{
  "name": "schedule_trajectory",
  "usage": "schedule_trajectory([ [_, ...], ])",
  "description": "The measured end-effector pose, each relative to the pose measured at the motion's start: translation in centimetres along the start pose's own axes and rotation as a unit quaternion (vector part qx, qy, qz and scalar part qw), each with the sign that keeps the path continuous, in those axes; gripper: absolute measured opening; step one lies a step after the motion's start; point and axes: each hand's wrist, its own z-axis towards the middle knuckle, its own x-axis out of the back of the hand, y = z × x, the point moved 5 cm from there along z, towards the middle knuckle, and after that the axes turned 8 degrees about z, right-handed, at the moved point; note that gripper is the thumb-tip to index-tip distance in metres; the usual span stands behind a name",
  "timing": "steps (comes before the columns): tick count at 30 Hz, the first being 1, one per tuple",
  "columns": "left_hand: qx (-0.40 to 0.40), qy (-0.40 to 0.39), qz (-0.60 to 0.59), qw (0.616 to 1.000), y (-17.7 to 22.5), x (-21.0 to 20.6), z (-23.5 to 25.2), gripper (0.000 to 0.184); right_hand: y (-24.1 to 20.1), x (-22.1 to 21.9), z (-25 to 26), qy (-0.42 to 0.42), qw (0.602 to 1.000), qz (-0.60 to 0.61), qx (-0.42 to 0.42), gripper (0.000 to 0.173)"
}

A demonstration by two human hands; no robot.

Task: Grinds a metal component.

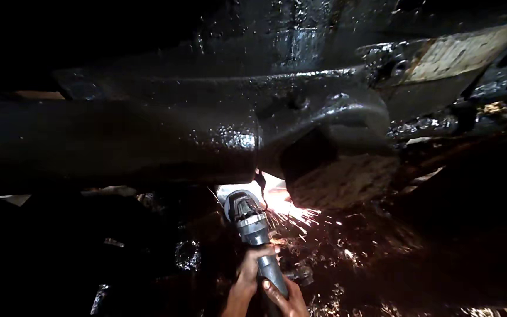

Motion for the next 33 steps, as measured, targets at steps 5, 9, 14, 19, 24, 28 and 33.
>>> schedule_trajectory([
  [5,0.003,-0.006,0.022,1.0,-0.2,-0.5,0.3,0.023,0.1,0.5,0.1,-0.001,1.0,0.022,-0.007,0.047],
  [9,0.006,0.001,0.023,1.0,0.1,-0.9,0.3,0.019,0.1,0.7,0.4,-0.005,1.0,0.029,-0.013,0.05],
  [14,0.015,0.005,0.032,0.999,0.3,-0.9,0.3,0.014,0.1,0.3,0.6,-0.008,0.998,0.046,-0.03,0.051],
  [19,0.025,0.024,0.041,0.999,0.7,-0.5,0.3,0.017,-0.1,-0.2,0.7,-0.007,0.999,0.043,-0.03,0.05],
  [24,0.032,0.023,0.039,0.998,0.8,-0.1,0.8,0.014,-0.1,-0.4,1.2,-0.003,0.999,0.036,-0.013,0.049],
  [28,0.038,0.012,0.045,0.998,1.1,-0.5,0.9,0.013,-0.1,-0.3,1.2,-0.002,0.999,0.04,-0.012,0.048],
  [33,0.031,0.015,0.059,0.998,0.8,-0.9,1.2,0.014,0.1,0.2,1.3,-0.008,0.998,0.066,-0.011,0.048],
])
